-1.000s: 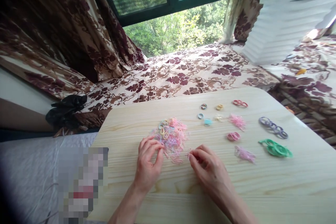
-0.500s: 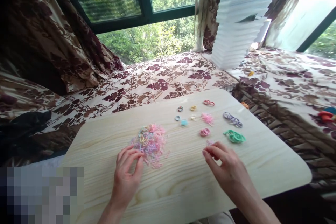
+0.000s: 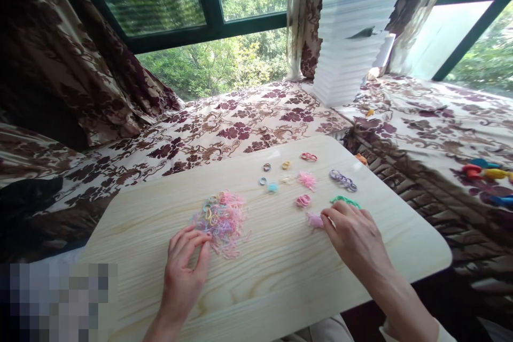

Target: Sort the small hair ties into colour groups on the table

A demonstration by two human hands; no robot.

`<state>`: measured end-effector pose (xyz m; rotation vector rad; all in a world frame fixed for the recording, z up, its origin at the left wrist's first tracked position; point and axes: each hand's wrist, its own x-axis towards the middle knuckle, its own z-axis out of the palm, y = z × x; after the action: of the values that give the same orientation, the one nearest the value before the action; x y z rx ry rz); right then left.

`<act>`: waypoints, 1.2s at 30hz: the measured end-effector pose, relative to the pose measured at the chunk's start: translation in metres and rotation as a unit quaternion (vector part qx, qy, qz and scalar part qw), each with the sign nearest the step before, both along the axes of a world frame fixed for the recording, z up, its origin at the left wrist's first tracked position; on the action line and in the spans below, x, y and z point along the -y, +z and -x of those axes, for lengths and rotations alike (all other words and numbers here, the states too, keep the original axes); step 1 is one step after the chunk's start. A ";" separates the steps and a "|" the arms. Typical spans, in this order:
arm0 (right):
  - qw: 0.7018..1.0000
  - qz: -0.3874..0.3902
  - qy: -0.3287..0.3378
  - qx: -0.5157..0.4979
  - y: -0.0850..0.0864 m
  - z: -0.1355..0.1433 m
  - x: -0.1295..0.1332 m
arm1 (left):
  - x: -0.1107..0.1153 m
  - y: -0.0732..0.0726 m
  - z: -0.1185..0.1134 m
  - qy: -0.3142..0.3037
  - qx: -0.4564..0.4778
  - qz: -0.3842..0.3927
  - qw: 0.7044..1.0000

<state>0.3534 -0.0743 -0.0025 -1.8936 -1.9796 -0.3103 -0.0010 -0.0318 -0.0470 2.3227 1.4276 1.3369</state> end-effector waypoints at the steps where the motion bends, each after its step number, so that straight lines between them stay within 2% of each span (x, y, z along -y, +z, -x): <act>1: 1.000 -0.002 0.000 -0.003 0.000 -0.001 0.001 | 0.000 0.000 0.000 0.000 0.001 0.000 1.000; 8: 1.000 -0.019 -0.012 -0.020 0.009 0.006 0.006 | 0.000 0.001 -0.002 0.008 0.003 0.010 1.000; 13: 0.999 0.028 0.045 0.005 0.017 0.032 -0.018 | 0.000 0.001 -0.002 0.009 0.006 0.005 1.000; 18: 0.993 0.099 0.003 0.070 0.011 0.047 -0.042 | 0.001 0.002 -0.002 0.010 0.011 0.004 1.000; 22: 0.992 0.107 0.002 0.072 0.008 0.051 -0.044 | 0.002 0.002 -0.003 0.010 0.012 0.007 1.000; 27: 0.993 0.109 0.008 0.032 0.015 0.034 -0.029 | 0.001 0.001 -0.002 0.009 0.008 0.009 1.000; 31: 0.992 0.115 -0.035 -0.038 0.023 0.006 -0.011 | 0.000 0.002 -0.002 0.007 0.000 0.002 1.000; 36: 0.985 0.151 -0.045 -0.070 0.019 -0.010 0.004 | 0.000 0.002 -0.002 0.002 -0.009 -0.006 1.000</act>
<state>0.3635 -0.0784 0.0164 -2.1265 -1.9383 0.1037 0.0008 -0.0316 -0.0445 2.3476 1.4330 1.3322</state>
